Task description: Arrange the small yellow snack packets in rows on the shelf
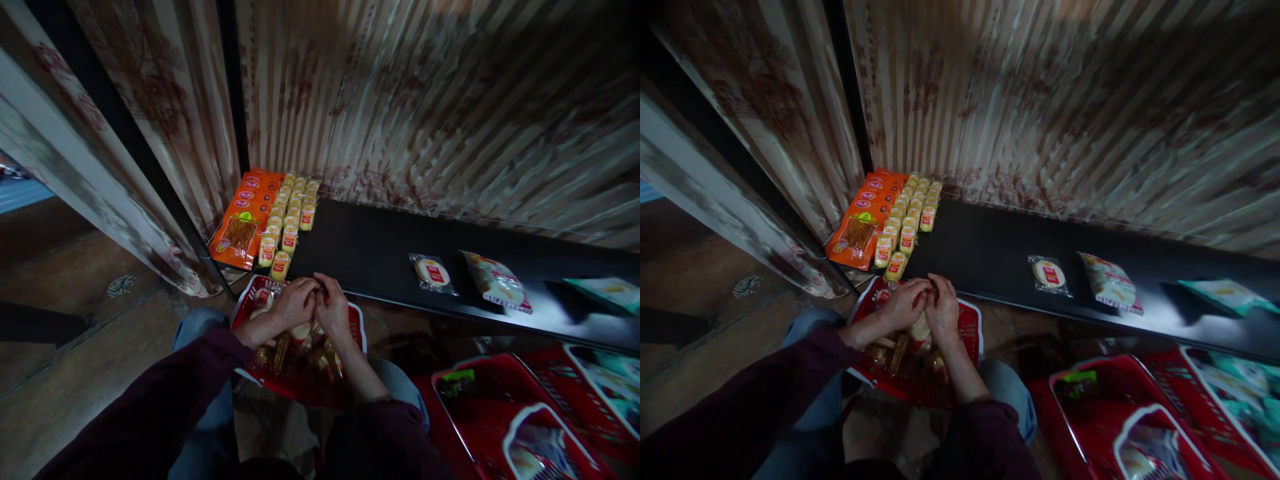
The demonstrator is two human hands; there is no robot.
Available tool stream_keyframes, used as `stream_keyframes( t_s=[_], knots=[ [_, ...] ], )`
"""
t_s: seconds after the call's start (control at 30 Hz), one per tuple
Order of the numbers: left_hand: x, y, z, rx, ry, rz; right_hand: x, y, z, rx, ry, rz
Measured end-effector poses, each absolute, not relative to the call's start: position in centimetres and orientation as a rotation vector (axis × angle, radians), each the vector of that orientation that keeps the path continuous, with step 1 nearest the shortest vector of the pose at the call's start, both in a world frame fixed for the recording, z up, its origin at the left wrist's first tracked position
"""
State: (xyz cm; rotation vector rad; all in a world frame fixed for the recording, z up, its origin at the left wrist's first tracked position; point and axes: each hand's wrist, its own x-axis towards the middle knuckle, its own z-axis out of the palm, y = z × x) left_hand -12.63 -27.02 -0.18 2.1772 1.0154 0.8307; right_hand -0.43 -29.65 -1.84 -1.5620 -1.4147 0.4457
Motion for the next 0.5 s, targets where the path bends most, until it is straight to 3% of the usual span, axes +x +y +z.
stream_keyframes(
  t_s=[0.27,0.5],
  knots=[
    [-14.6,-28.3,-0.1,2.211,1.026,0.687,-2.2,-30.8,-3.8,-1.594,-1.105,0.761],
    [-16.3,-31.5,-0.3,2.156,1.072,0.881,-4.3,-31.1,-2.4,-1.443,-0.598,1.178]
  ],
)
